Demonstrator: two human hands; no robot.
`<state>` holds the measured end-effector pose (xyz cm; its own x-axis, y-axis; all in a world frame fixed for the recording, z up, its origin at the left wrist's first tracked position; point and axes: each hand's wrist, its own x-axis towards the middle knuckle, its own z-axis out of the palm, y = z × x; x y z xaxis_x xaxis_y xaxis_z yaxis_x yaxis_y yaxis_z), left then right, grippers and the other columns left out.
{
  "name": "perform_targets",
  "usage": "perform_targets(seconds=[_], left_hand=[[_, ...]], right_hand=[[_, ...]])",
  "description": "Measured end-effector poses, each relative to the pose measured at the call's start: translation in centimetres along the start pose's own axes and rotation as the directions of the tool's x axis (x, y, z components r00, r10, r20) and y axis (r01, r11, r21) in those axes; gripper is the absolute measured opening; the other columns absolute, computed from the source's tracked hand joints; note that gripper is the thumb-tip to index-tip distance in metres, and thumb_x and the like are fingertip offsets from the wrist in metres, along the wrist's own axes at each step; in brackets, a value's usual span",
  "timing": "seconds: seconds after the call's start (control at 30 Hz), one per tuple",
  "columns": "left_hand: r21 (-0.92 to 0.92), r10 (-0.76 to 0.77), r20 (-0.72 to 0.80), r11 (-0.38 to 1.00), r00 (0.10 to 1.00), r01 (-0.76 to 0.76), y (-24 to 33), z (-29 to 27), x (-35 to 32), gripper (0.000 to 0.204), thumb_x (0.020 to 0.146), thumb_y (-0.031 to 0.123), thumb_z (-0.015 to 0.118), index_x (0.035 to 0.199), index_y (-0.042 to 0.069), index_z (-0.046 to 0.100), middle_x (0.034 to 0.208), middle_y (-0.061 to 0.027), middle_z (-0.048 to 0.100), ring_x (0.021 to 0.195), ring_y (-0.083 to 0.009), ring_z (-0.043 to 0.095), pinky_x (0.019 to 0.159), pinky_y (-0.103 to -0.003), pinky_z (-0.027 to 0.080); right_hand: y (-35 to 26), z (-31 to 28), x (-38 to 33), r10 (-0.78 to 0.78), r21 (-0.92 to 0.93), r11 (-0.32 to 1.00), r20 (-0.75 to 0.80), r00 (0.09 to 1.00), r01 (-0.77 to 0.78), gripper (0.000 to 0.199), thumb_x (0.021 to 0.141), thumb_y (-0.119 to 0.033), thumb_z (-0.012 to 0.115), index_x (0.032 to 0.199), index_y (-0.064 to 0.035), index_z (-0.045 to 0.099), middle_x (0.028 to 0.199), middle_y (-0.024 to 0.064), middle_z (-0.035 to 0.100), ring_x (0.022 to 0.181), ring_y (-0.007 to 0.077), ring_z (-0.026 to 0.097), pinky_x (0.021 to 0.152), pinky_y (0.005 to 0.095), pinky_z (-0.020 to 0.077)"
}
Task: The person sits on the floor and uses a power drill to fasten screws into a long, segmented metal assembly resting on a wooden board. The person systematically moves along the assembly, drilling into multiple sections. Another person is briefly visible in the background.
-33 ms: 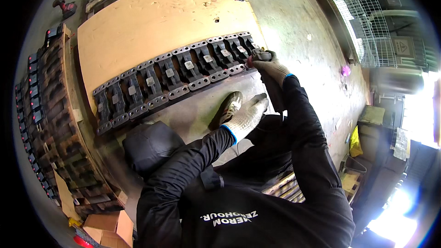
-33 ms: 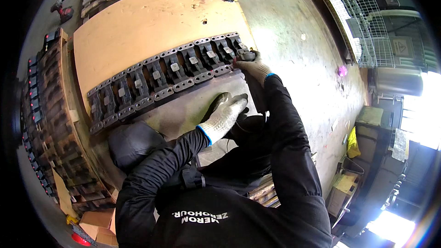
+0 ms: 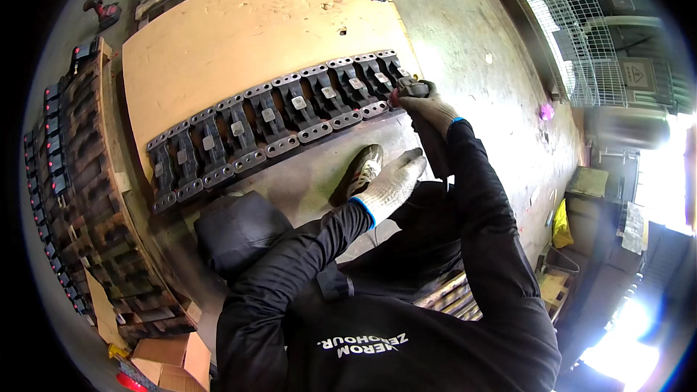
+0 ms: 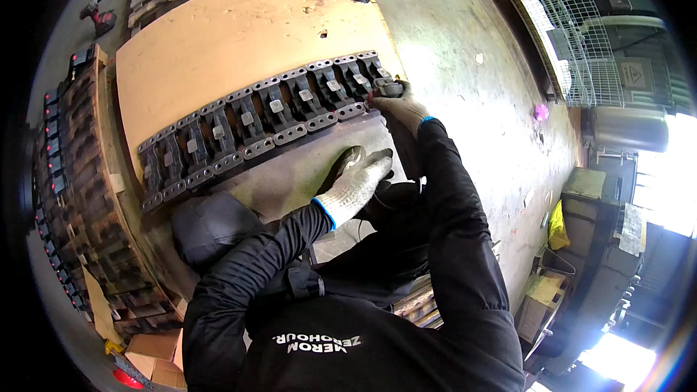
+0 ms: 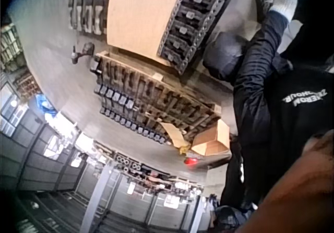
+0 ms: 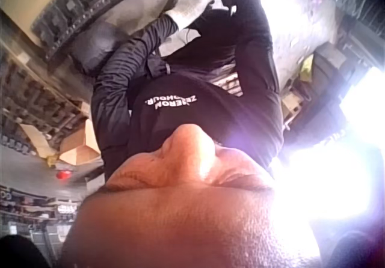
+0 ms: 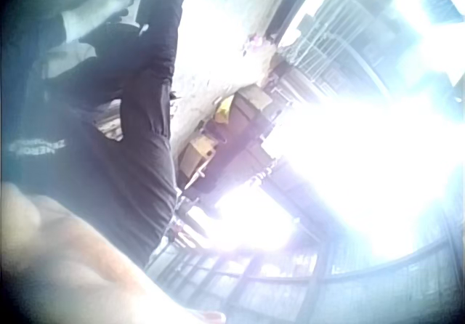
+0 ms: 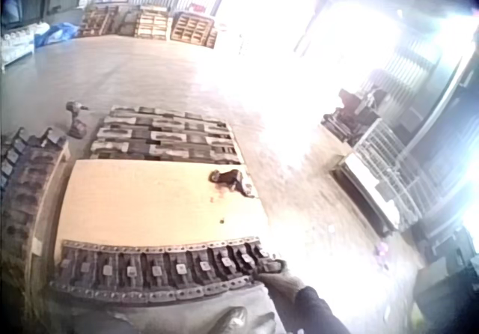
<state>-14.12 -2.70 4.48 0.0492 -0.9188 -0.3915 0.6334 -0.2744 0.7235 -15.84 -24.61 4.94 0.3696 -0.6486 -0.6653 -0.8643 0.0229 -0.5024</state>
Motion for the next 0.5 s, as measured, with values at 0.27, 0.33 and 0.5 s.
perform_targets(seconds=[0.27,0.33,0.5], left_hand=[[-0.097,0.013,0.043,0.995,0.999,-0.009,-2.8,0.4,2.7,0.041,0.107,0.032,0.048,0.134,0.001,0.055,0.109,-0.0055,0.062,0.098,-0.0132,0.058,0.088,-0.028,0.049],[-0.104,-0.020,0.073,0.994,0.997,0.028,-2.8,0.3,2.8,0.047,0.108,0.030,0.048,0.146,0.002,0.051,0.117,-0.0032,0.061,0.102,-0.0098,0.058,0.091,-0.024,0.050],[-0.112,-0.053,0.065,0.992,0.996,0.060,-2.2,0.6,2.3,0.051,0.109,0.030,0.048,0.153,0.004,0.046,0.120,-0.0028,0.061,0.103,-0.0091,0.058,0.090,-0.024,0.050]], right_hand=[[1.8,1.3,2.6,-0.152,-0.149,0.978,-0.032,0.988,0.146,0.118,0.066,-0.046,0.093,0.156,-0.0001,0.033,0.130,0.0214,0.066,0.115,0.0291,0.066,0.099,0.0373,0.0533],[1.5,1.2,2.3,-0.147,-0.173,0.975,-0.027,0.989,0.140,0.118,0.066,-0.046,0.093,0.156,-0.0002,0.033,0.131,0.0216,0.066,0.116,0.0298,0.066,0.100,0.0379,0.0532],[1.4,1.1,2.1,-0.143,-0.182,0.974,-0.011,0.990,0.138,0.115,0.067,-0.040,0.094,0.156,0.0009,0.032,0.128,0.0200,0.067,0.112,0.0290,0.067,0.097,0.0380,0.0543]])
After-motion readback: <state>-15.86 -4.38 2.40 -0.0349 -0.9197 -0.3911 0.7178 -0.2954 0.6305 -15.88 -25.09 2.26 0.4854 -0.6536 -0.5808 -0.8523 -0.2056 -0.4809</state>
